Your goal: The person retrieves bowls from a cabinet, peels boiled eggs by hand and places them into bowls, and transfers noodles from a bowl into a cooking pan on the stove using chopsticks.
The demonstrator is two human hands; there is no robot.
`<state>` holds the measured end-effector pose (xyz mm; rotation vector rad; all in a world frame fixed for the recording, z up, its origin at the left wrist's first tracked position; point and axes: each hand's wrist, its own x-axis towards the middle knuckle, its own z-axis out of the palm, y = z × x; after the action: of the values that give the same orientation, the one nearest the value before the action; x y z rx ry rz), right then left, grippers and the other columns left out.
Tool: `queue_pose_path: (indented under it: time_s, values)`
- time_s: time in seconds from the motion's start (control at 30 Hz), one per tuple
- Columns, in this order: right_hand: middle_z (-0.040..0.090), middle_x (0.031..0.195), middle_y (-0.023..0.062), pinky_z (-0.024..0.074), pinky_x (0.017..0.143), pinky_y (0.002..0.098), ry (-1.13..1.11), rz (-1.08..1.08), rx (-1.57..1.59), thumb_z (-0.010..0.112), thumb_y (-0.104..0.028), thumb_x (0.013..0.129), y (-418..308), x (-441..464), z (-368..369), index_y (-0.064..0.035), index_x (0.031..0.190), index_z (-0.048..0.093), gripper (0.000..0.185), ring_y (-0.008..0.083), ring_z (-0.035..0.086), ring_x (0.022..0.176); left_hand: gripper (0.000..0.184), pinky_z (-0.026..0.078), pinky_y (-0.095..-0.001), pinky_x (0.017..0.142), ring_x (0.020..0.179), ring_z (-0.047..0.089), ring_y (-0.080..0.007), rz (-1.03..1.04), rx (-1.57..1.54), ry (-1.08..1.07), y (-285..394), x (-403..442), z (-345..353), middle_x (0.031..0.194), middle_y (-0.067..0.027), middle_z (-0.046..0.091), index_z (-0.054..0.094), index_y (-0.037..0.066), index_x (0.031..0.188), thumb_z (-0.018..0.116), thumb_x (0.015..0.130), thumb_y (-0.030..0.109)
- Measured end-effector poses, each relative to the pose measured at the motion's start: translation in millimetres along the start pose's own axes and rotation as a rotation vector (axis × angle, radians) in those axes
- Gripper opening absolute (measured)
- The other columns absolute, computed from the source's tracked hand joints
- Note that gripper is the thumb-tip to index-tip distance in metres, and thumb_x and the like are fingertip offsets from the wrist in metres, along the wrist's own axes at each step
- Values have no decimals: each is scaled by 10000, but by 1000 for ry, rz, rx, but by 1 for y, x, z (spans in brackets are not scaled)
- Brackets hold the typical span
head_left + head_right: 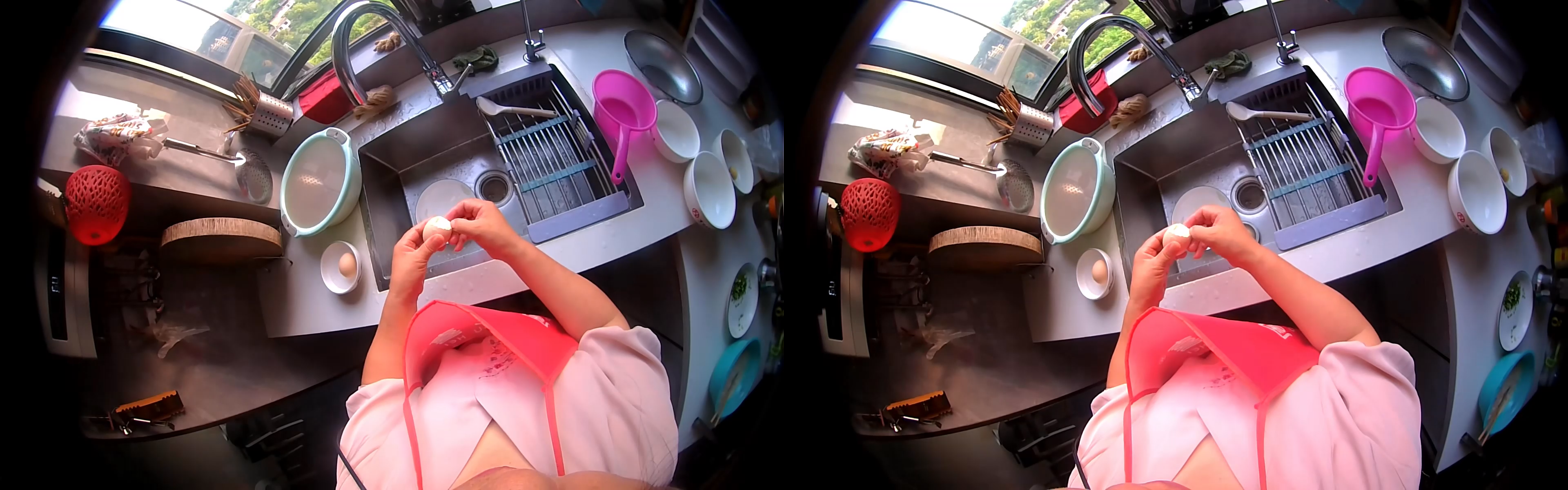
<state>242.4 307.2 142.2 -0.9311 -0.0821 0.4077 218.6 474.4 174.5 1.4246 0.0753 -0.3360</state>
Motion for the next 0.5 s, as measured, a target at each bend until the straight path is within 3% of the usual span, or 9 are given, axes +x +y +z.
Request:
queue_pose_path:
  time_s: [0.13,0.3,0.5]
  values:
    - [600,740,110,515,510,271,47,11,-12,514,3,749,5,3,-3,42,870,576,141,147,603,632,443,433,-230,750,826,545,-103,-62,-6,8,-1,0,-3,937,-45,607,547,-21,1113,696,760,200]
    - [598,739,108,512,505,271,23,17,136,488,30,736,9,3,-11,41,861,578,155,150,600,622,483,491,-263,788,902,580,-155,-83,-239,-25,2,-4,-2,1032,-107,578,454,-23,1155,646,808,253]
    - [598,752,98,504,520,252,-57,97,278,585,-61,785,-2,1,-7,27,870,584,122,139,593,627,473,505,-275,807,945,592,-196,-137,-336,-132,3,-3,-5,1049,-142,574,434,-34,1140,624,824,261]
